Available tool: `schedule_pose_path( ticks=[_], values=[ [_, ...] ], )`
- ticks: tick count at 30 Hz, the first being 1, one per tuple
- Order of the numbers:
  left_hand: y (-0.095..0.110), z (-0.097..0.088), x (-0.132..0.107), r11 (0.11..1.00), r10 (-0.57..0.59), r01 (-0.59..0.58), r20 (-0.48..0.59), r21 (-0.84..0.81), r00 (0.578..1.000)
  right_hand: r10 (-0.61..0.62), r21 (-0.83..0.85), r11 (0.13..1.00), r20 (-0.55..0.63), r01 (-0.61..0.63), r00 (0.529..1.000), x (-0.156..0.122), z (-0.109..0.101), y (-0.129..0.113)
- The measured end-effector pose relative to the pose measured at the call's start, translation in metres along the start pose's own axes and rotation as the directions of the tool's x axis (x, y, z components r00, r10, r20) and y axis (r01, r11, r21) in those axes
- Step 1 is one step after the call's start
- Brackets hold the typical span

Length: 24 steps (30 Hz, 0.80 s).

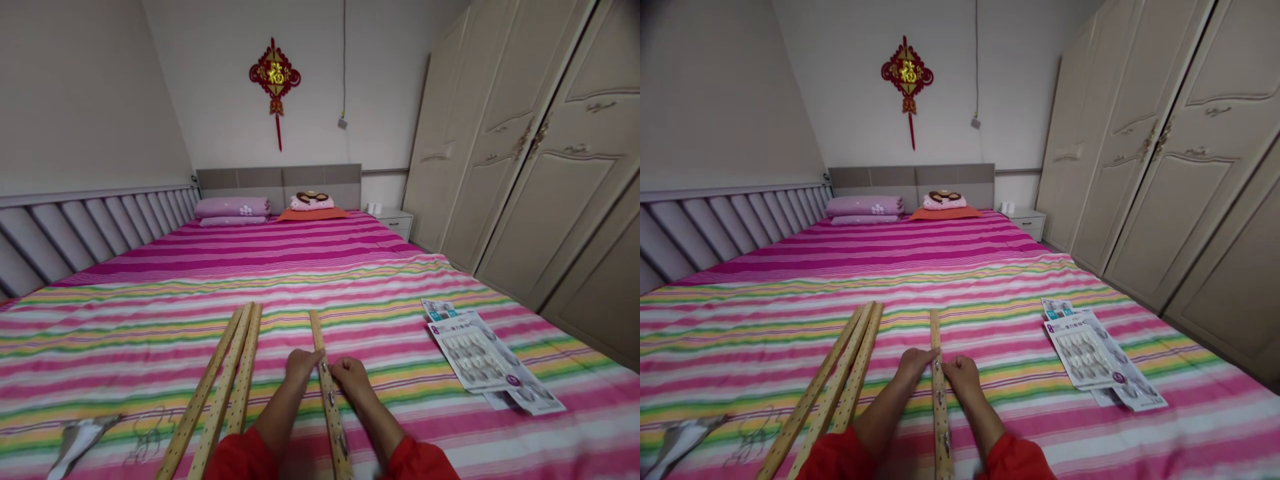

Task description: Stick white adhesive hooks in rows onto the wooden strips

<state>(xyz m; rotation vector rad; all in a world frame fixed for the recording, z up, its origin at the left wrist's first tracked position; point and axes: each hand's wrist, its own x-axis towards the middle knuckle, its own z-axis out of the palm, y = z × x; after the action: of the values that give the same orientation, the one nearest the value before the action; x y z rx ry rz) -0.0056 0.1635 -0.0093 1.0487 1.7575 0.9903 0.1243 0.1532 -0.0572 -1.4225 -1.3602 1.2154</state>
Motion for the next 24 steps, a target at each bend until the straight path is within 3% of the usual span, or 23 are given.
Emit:
schedule_pose_path(
  ticks=[14, 24],
  values=[
    [0.01, -0.004, 0.001, 0.935, 0.016, -0.013, -0.005, 0.354, 1.0, 0.04, -0.032, 0.999, 0.028, -0.039, 0.999, -0.001, 0.0, -0.003],
    [0.015, -0.008, -0.007, 0.969, -0.025, 0.0, 0.097, 0.249, 0.995, 0.038, 0.031, 0.999, 0.015, -0.038, 0.999, -0.022, -0.01, -0.018]
  ],
)
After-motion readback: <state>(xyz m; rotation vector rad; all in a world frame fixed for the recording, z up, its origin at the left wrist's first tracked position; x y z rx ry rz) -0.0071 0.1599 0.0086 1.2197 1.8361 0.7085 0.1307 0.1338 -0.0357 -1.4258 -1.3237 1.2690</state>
